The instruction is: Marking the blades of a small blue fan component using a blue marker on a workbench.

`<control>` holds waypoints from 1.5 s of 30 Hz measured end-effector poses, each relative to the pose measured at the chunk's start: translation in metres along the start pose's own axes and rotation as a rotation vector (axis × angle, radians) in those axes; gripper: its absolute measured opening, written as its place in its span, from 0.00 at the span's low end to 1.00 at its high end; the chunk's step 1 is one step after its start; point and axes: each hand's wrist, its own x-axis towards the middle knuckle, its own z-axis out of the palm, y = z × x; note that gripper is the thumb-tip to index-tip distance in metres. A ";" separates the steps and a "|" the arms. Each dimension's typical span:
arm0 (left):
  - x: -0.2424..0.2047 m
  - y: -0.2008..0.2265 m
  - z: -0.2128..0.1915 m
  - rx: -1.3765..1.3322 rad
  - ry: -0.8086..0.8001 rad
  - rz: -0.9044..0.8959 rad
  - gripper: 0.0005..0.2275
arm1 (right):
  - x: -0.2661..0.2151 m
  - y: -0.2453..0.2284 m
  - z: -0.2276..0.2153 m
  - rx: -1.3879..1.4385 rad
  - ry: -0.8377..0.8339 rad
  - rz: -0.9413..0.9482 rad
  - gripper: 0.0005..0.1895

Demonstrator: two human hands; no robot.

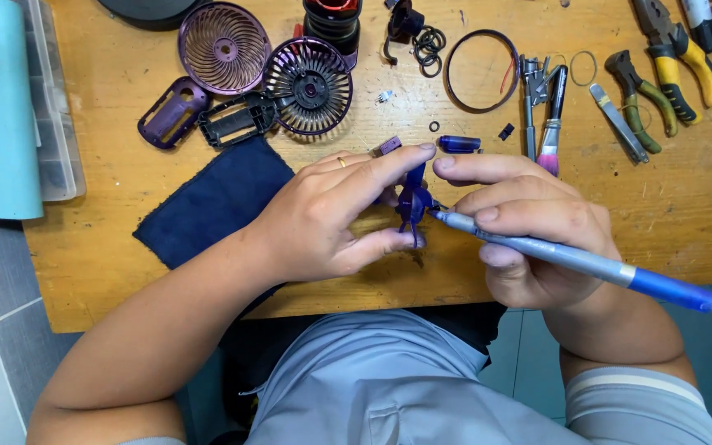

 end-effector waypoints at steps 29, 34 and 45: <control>-0.004 -0.003 0.000 0.003 -0.009 -0.027 0.40 | 0.007 -0.010 -0.007 -0.098 -0.115 -0.034 0.12; -0.003 -0.001 -0.002 -0.005 -0.003 -0.031 0.40 | 0.006 -0.008 -0.006 -0.122 -0.105 -0.043 0.11; -0.002 -0.002 -0.002 0.030 -0.014 -0.001 0.37 | 0.010 -0.014 -0.007 -0.105 -0.100 -0.013 0.12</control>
